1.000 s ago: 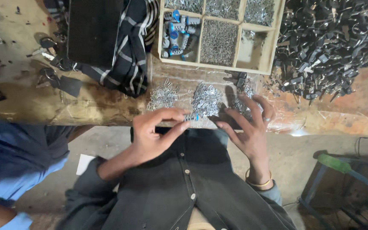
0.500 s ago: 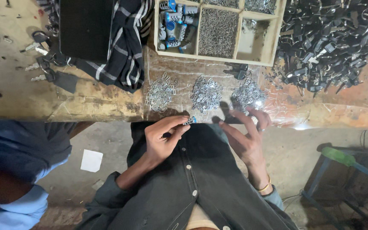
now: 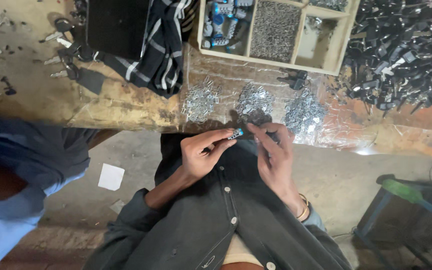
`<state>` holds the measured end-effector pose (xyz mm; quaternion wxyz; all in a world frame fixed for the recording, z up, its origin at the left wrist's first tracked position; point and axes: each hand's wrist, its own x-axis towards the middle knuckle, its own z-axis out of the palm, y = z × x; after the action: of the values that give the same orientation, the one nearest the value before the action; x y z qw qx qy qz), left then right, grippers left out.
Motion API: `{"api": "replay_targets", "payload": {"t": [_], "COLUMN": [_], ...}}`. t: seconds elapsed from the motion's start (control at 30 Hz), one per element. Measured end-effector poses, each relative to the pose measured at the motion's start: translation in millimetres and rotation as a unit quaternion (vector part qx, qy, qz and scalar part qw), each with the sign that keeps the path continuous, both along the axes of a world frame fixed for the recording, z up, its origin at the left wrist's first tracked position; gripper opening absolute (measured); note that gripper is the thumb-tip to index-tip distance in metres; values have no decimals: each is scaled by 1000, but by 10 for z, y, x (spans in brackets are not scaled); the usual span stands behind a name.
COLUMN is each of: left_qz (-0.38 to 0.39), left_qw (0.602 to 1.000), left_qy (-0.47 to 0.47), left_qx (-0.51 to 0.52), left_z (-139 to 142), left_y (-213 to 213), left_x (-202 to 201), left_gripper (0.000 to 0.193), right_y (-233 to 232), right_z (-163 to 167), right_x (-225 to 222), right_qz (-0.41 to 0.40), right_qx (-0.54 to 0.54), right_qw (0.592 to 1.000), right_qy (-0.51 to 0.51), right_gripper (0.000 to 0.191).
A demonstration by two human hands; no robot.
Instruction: The person sits at a workbench assembling small electrical connectors, pressing metal contact pins into blue plastic connector housings one at a time by hand. They place finished connectors into a compartmented tray and pick new housings and pins from piles on the bench.
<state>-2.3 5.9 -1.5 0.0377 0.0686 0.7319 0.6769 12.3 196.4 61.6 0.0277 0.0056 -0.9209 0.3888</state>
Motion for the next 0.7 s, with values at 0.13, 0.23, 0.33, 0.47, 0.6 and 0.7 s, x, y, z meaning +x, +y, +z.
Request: {"api": "replay_targets", "payload": {"t": [0.13, 0.23, 0.33, 0.47, 0.6, 0.7], "left_qz": [-11, -18, -30, -21, -16, -14], "left_qw": [1000, 1000, 999, 994, 992, 997], "left_qy": [9, 6, 13, 79, 118, 66], "left_qx": [-3, -5, -17, -68, -40, -33], "left_z": [-34, -40, -20, 19, 41, 34], "left_y": [-19, -24, -38, -28, -15, -19], "left_x": [8, 15, 22, 5, -6, 9], "left_gripper": [23, 24, 25, 22, 22, 22], "right_y": [-62, -88, -105, -137, 103, 197], "right_z": [68, 59, 34, -19, 42, 115], "right_x": [-96, -120, -84, -14, -34, -49], "right_qz": [9, 0, -9, 13, 46, -29], "right_qx": [-26, -47, -12, 104, 94, 135], "right_qw": [1000, 999, 1000, 991, 994, 989], "right_qy": [1, -5, 4, 86, 17, 42], "right_gripper": [35, 39, 39, 31, 31, 31]}}
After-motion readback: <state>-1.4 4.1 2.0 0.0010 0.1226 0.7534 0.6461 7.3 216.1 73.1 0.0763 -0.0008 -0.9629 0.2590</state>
